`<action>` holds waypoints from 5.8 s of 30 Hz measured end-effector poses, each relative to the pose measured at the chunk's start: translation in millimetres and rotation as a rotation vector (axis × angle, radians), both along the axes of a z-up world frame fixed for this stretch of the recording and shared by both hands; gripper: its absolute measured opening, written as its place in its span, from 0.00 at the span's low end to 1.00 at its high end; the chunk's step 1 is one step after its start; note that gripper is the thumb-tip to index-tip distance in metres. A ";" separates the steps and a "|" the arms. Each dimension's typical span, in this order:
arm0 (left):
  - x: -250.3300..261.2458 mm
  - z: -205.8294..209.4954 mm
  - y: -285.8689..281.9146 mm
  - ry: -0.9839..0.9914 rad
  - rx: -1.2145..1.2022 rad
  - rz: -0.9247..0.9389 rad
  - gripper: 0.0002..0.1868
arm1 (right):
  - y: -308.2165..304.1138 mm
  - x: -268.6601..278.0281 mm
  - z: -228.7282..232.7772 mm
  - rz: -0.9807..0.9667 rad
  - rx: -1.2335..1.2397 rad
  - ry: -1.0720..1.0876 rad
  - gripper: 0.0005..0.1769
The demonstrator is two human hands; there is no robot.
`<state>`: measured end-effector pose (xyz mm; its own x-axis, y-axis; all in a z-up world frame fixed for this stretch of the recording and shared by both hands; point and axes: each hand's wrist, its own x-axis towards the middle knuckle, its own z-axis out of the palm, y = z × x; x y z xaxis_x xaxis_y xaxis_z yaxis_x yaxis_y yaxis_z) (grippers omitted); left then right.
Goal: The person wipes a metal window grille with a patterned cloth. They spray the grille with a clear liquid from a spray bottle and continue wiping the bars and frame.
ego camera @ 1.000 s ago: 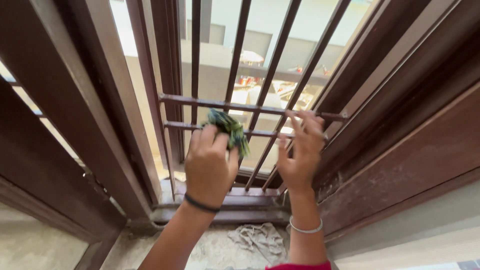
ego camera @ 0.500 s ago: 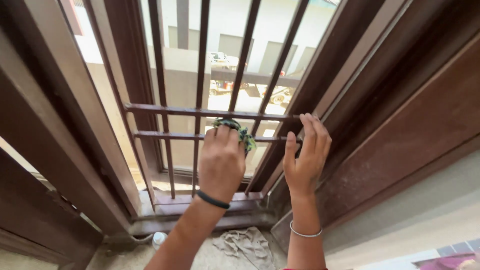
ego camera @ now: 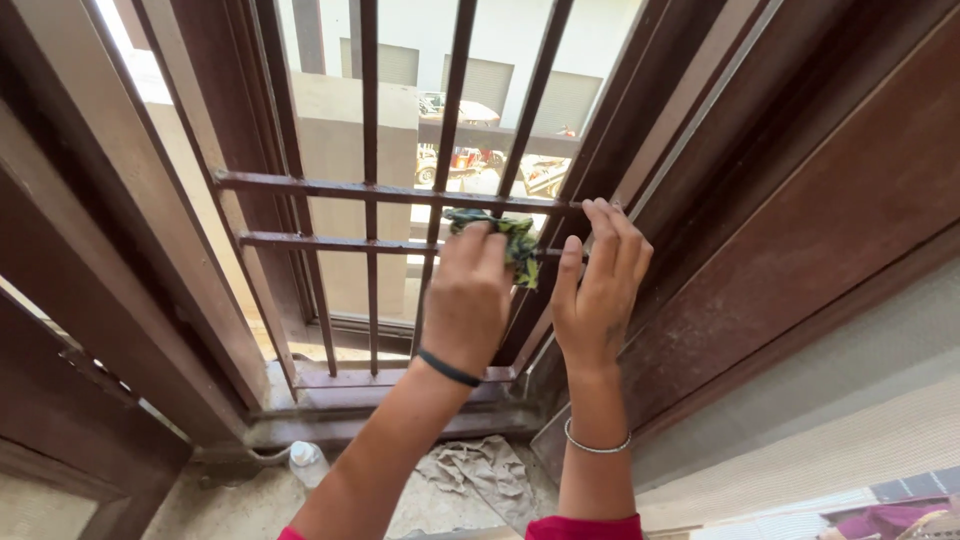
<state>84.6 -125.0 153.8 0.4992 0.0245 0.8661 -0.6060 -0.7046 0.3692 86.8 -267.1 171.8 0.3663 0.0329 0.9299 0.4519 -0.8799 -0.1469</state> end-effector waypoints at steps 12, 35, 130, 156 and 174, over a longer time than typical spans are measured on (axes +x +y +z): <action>5.2 12.0 -47.1 -0.091 -0.042 -0.064 0.15 | -14.8 -6.6 8.5 0.104 0.026 0.053 0.20; 17.7 36.8 130.7 -0.233 -0.283 0.350 0.22 | 14.3 -4.8 -22.6 0.024 -0.002 0.008 0.27; -33.1 -149.6 73.6 0.024 -0.959 -0.044 0.26 | 27.9 17.6 -21.7 -0.027 0.013 -0.031 0.42; 14.9 4.7 97.6 -0.324 0.066 0.366 0.21 | 18.1 5.6 -8.6 -0.001 0.022 0.011 0.38; 37.7 -123.1 73.5 0.032 -0.464 0.151 0.18 | 11.9 39.8 -40.3 0.050 0.085 0.079 0.41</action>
<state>122.3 -51.5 30.7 0.4865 0.4785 0.7310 -0.4934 -0.5400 0.6819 126.6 -255.2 131.5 0.4383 -0.0244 0.8985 0.4790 -0.8395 -0.2564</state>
